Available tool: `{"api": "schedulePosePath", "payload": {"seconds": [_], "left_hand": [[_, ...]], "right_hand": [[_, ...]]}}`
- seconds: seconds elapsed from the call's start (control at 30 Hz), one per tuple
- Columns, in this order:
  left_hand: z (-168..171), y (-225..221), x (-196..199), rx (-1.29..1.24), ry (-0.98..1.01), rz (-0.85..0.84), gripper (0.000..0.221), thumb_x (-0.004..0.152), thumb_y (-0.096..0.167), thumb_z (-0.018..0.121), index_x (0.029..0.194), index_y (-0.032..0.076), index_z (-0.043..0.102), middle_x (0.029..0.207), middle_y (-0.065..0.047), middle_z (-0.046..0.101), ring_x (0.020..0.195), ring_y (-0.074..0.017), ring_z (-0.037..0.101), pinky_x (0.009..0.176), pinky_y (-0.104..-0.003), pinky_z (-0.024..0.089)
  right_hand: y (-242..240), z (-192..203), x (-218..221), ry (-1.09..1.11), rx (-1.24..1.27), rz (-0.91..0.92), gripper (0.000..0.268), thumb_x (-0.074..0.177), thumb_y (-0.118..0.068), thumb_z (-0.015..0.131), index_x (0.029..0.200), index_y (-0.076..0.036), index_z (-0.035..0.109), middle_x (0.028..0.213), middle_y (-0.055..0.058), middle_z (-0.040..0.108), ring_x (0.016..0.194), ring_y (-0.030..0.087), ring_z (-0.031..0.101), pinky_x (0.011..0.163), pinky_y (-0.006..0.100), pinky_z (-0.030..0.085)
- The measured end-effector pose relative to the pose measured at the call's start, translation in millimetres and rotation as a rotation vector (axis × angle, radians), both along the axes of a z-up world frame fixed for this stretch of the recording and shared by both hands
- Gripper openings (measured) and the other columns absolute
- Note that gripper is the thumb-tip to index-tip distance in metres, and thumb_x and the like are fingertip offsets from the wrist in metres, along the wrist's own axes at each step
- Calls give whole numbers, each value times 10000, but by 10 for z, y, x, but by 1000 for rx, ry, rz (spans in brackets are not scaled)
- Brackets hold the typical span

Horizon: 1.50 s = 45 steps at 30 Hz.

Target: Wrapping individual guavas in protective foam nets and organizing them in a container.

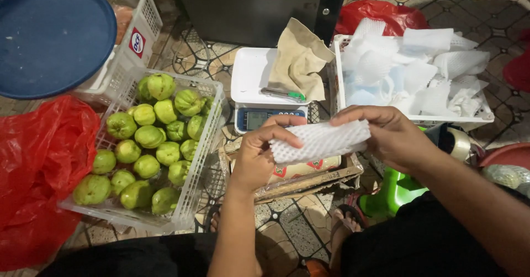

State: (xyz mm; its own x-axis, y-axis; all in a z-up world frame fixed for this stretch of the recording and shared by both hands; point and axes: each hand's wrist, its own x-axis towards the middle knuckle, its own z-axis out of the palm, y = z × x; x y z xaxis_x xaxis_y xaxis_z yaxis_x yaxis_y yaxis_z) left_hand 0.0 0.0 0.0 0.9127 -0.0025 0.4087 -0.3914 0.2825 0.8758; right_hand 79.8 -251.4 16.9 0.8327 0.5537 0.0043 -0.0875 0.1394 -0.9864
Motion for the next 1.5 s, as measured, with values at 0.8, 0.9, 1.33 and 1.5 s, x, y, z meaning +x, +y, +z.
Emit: {"api": "schedulePosePath", "payload": {"seconds": [0.8,0.9,1.33,1.5], "left_hand": [[-175,-662,112,-645,407,-96,506,991,382,628,1366,56,535,1411,-214,569,1334,-416,542,1124,-524,475],[-259,-575,166,-729,420,68,421,984,246,673,1283,-33,577,1286,-248,670,1162,-343,678,927,-389,599],[-328,-144,118,180,180,317,398,920,396,594,1190,109,647,1025,-47,710,959,-152,634,854,-326,508],[-328,171,26,195,491,448,442,889,320,544,1278,144,655,1197,-84,735,1127,-228,680,956,-351,493]], "right_hand": [[351,84,-299,47,-344,-197,338,780,94,775,1087,85,633,972,263,688,775,346,720,674,410,640],[349,-30,-252,54,-336,-170,389,773,57,799,1129,100,649,971,206,671,829,251,691,713,401,645],[1035,133,-96,-100,-478,-69,439,878,-8,557,1315,-42,534,1223,148,682,1070,256,642,892,365,506],[1506,285,-194,71,-486,-33,890,896,95,403,1684,-281,230,1102,231,504,930,366,537,717,503,461]]}}
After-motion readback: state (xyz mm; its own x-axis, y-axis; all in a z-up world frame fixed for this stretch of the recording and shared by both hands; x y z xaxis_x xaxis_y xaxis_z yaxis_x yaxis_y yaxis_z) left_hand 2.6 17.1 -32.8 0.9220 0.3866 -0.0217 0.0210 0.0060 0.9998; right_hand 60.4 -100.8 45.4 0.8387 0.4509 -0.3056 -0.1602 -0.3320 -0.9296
